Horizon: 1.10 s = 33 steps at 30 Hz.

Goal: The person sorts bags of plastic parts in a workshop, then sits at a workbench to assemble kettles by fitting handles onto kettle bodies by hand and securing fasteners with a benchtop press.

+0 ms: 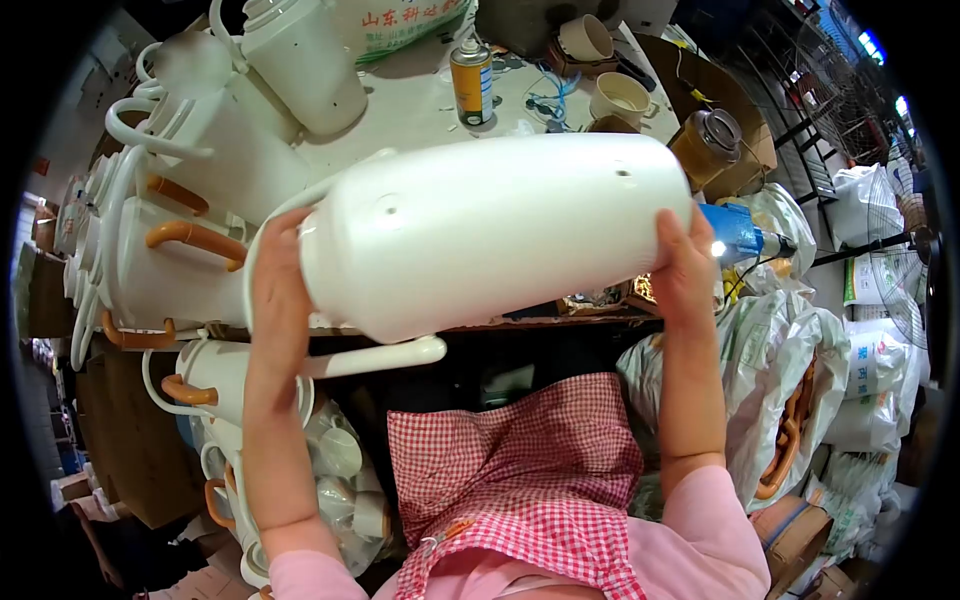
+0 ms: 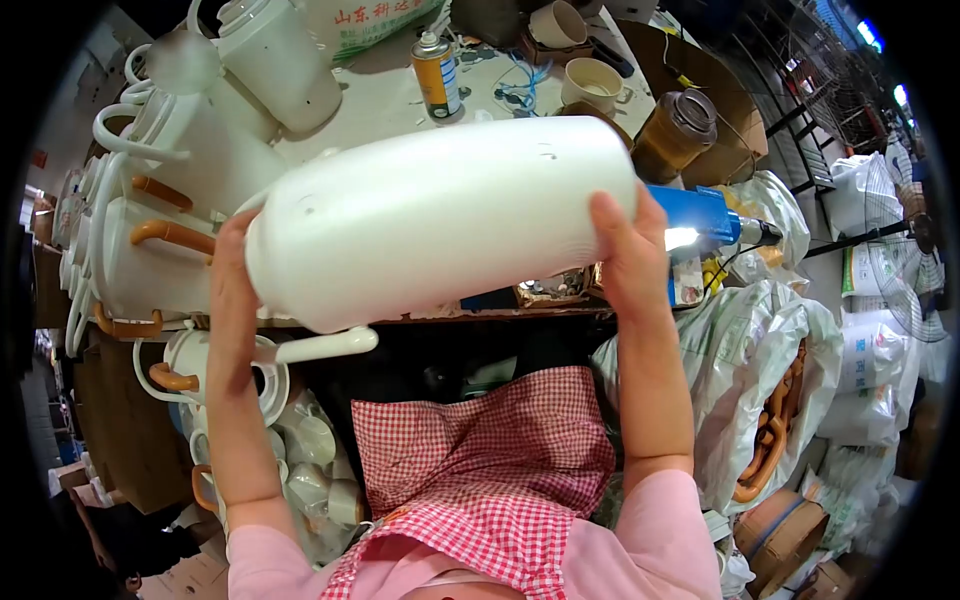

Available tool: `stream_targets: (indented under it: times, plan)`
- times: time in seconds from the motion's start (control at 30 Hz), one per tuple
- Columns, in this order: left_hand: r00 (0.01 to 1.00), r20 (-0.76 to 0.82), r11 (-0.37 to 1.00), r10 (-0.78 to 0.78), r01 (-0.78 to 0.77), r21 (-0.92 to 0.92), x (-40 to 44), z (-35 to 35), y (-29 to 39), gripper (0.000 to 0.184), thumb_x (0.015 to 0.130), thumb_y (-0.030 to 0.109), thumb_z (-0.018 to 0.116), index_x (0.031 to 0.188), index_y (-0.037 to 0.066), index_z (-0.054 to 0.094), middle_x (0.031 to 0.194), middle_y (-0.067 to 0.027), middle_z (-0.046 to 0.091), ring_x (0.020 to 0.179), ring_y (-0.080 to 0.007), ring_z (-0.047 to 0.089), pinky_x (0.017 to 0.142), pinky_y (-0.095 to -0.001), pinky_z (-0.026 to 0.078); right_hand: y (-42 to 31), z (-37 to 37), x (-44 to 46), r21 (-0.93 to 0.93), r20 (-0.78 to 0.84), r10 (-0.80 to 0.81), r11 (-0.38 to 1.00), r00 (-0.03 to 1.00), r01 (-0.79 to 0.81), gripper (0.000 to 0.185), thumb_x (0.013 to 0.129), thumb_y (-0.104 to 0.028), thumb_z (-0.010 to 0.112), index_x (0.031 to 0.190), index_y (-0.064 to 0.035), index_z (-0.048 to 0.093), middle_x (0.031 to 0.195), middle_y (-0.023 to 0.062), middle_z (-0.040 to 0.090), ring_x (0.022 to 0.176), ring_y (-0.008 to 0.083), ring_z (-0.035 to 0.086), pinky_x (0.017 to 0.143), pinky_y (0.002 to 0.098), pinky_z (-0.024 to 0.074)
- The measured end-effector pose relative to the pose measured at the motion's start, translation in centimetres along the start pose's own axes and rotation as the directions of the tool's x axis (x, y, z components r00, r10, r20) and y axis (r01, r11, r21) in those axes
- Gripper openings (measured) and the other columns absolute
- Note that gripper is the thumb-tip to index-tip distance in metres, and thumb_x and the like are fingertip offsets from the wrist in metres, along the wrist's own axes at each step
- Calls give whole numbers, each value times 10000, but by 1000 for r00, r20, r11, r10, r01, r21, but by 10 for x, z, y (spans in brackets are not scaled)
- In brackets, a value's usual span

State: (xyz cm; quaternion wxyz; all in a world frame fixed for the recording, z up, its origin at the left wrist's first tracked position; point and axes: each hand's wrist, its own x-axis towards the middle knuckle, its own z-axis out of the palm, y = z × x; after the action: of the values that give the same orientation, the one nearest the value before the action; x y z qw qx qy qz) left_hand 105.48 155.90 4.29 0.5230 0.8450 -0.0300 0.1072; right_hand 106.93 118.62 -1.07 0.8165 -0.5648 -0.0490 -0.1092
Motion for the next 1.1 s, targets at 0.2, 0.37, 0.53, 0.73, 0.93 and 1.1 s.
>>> stream_targets:
  times: [0.2, 0.37, 0.53, 0.73, 0.93, 1.1]
  plan:
    - [990, 113, 994, 82, -72, -87, 30, 72, -10, 438, 1085, 371, 371, 1235, 2, 554, 1129, -121, 606, 1049, -188, 564, 948, -322, 446, -9, -79, 1, -40, -29, -46, 998, 998, 45, 384, 1010, -181, 573, 1317, 47, 541, 1232, 120, 650, 1107, 196, 632, 972, 329, 483]
    - [984, 176, 982, 24, 10, -186, 36, 103, -20, 425, 1080, 362, 389, 1248, 3, 540, 1225, -148, 542, 1133, -226, 527, 1012, -335, 406, -17, -105, -1, -73, -103, -51, 996, 993, 44, 386, 1003, -177, 582, 1311, 53, 545, 1231, 123, 654, 1107, 193, 635, 969, 323, 483]
    - [986, 166, 987, 28, -1, -162, 39, 111, -20, 412, 1080, 357, 393, 1246, 13, 548, 1184, -135, 573, 1101, -216, 544, 997, -334, 417, -15, -110, 1, -107, -99, -65, 993, 993, 54, 371, 1021, -164, 543, 1314, 63, 537, 1241, 130, 647, 1123, 199, 630, 974, 333, 483]
    - [984, 176, 981, 31, 3, -193, 42, 113, -22, 421, 1080, 365, 389, 1226, 8, 555, 1123, -117, 603, 1053, -198, 561, 961, -326, 439, -14, -111, 0, -134, -89, -53, 990, 995, 41, 387, 1019, -182, 551, 1317, 65, 538, 1235, 127, 649, 1109, 188, 633, 959, 320, 484]
    - [964, 253, 961, -80, 142, -237, 45, 119, -24, 432, 1085, 363, 352, 1189, 3, 567, 1021, -110, 642, 994, -204, 588, 916, -331, 461, -26, -102, -3, -221, -121, 30, 974, 992, -57, 400, 1013, -199, 565, 1310, 68, 545, 1233, 120, 650, 1106, 175, 629, 954, 305, 480]
    - [971, 216, 993, 105, -112, 23, 55, 120, -29, 451, 1066, 373, 384, 1267, 11, 563, 1117, -123, 642, 1061, -232, 584, 970, -344, 436, -46, -83, -20, -287, -254, 84, 945, 964, -158, 354, 985, -217, 618, 1227, 41, 612, 1076, 95, 701, 911, 149, 675, 810, 285, 534]
